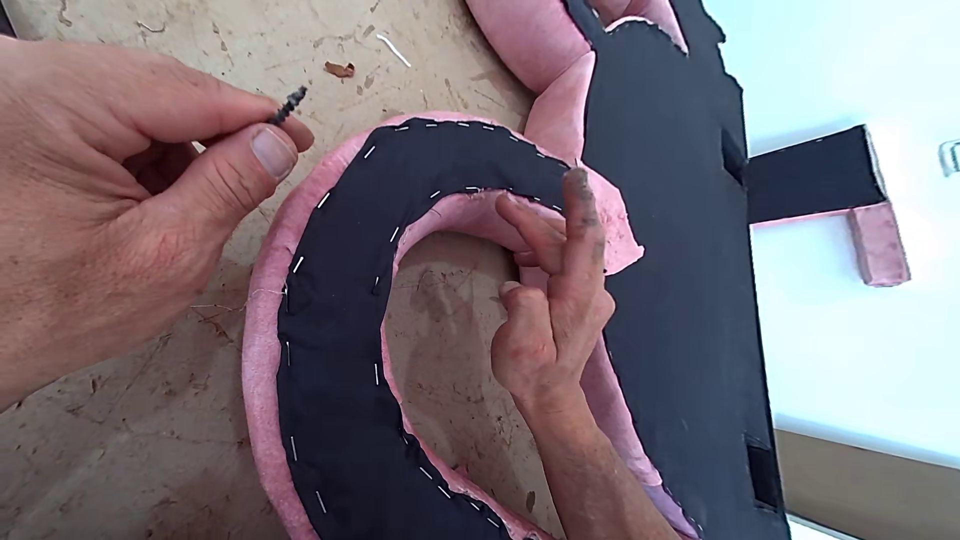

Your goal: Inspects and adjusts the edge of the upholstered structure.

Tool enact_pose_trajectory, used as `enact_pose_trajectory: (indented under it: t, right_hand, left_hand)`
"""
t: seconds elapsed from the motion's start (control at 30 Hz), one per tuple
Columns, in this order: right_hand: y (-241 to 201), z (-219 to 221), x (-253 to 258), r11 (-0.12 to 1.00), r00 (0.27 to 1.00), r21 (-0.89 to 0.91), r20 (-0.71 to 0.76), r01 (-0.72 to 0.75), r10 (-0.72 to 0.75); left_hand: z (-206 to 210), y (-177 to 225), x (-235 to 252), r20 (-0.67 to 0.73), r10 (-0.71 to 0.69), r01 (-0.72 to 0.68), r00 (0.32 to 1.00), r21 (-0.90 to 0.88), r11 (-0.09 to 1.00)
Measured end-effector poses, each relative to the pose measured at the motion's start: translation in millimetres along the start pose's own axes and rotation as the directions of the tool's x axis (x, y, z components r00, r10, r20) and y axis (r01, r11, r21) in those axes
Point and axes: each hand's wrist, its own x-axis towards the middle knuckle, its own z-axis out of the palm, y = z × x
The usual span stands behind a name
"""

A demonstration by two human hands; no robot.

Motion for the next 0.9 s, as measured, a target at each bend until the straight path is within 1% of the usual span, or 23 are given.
enact_pose_trajectory:
  t: [0.13, 0.27, 0.4, 0.53, 0.67, 0.77, 0.9]
  right_hand:
    - [-1.6, 3.8, 1.3, 1.0, 0.999, -0.003, 0.053, -0.011, 0.011]
    - [-1.7, 0.9, 1.5, 1.0, 1.0, -0.013, 0.002, -0.006, 0.006]
    - [-1.5, 3.9, 3.5, 1.0, 0.999, -0.011, 0.052, -0.01, 0.011]
    - [-0.9, 1.4, 2.6, 1.0, 1.0, -0.023, 0.006, 0.002, -0.002]
    - [-1.1, 2.5, 3.7, 1.0, 0.998, -0.006, 0.057, -0.004, 0.005]
    - [0.6, -1.4, 2.5, 0.999, 1.0, 0.036, 0.002, 0.008, -0.008]
    - [1.8, -0.3, 3.7, 0.998, 0.999, 0.069, -0.032, -0.001, 0.003]
  left_hand:
    - [0.5, 0.1, 0.0, 0.007, 0.013, -0.013, 1.0, 0.008, 1.0]
    - [0.9, -0.6, -0.2, -0.005, 0.009, -0.009, 1.0, -0.002, 1.0]
    - [0.9, -0.6, -0.5, -0.005, 0.012, -0.012, 1.0, 0.013, 1.0]
    - [0.4, 0.5, -0.1, 0.0, 0.004, -0.004, 1.0, 0.011, 1.0]
    - [0.1, -1.0, 0.3, 0.004, 0.013, -0.013, 1.0, 0.02, 1.0]
    - [0.0, -1.2, 0.3, 0.002, 0.004, -0.004, 1.0, 0.01, 1.0]
    - [0.6, -0.6, 0.1, -0.003, 0.005, -0.005, 1.0, 0.008, 1.0]
